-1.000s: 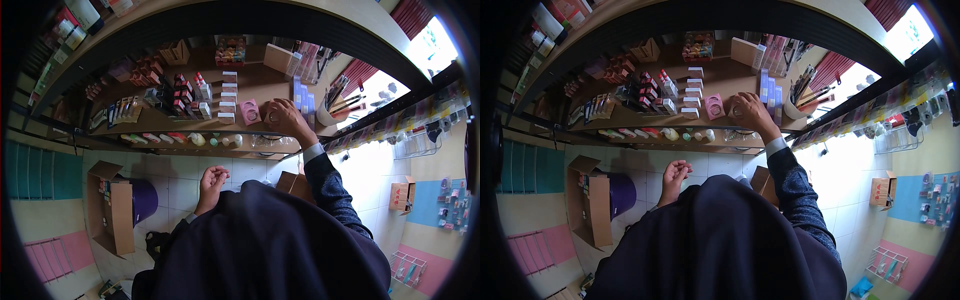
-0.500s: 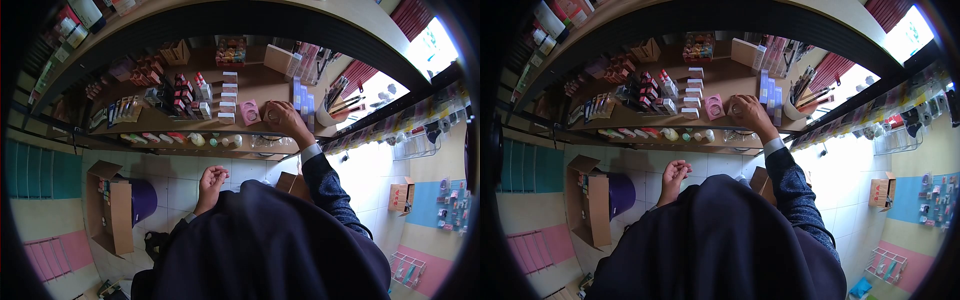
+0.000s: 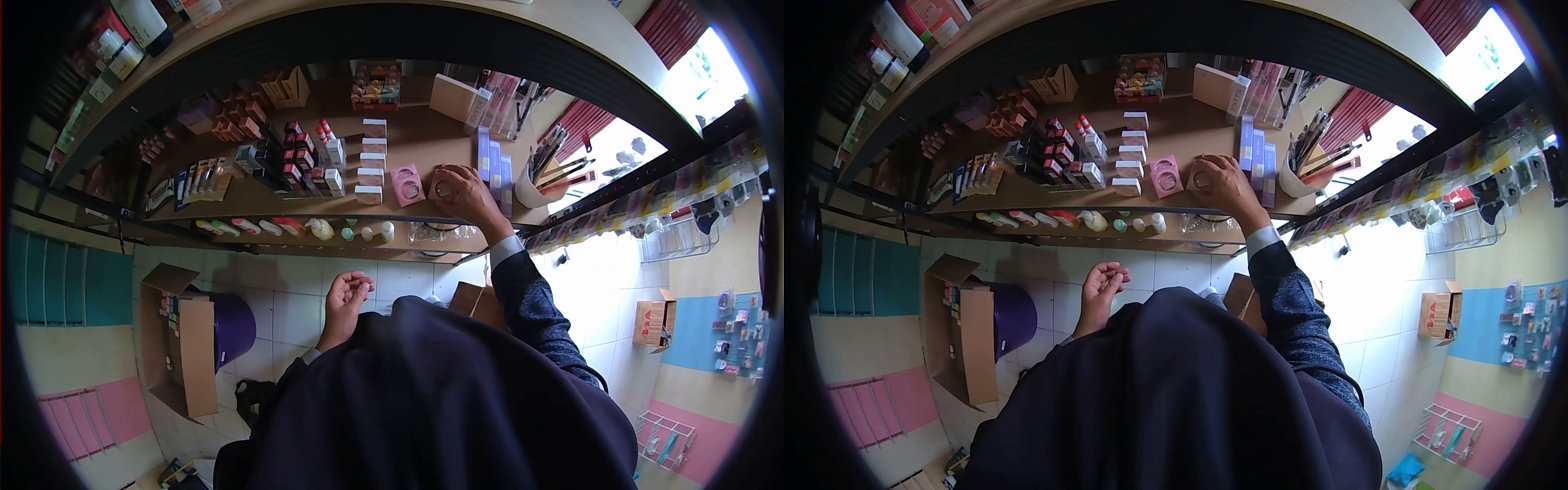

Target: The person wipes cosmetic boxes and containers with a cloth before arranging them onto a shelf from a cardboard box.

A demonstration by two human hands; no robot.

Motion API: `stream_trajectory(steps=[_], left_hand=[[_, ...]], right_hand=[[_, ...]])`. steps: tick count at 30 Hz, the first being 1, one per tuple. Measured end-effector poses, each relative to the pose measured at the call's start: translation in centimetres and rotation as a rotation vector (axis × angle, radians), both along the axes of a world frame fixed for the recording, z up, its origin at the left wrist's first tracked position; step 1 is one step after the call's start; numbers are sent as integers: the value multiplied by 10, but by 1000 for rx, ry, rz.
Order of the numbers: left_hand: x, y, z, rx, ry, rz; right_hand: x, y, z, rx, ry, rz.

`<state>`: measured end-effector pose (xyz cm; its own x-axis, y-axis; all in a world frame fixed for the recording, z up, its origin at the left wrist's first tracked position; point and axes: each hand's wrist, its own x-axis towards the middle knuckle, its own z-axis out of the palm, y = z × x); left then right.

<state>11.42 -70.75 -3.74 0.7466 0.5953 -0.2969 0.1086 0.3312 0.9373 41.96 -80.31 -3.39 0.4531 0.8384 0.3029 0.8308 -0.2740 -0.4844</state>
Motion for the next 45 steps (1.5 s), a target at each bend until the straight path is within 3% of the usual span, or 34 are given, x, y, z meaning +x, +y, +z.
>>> stream_trajectory(steps=[5, 10, 28, 39, 42, 45], left_hand=[[0, 0, -1, 7, 5, -1], [0, 0, -2, -6, -13, -1], [1, 1, -3, 3, 5, 7], [-40, 27, -8, 35, 18, 153], [-64, 37, -16, 29, 7, 232], [-100, 49, -24, 35, -26, 342]], right_hand=[[-2, 1, 2, 10, -74, 1], [2, 3, -2, 21, 52, 4], [-2, -4, 3, 52, 58, -38], [3, 0, -3, -32, -43, -131], [-6, 13, 20, 30, -38, -162], [-39, 37, 52, 284, -101, -58]])
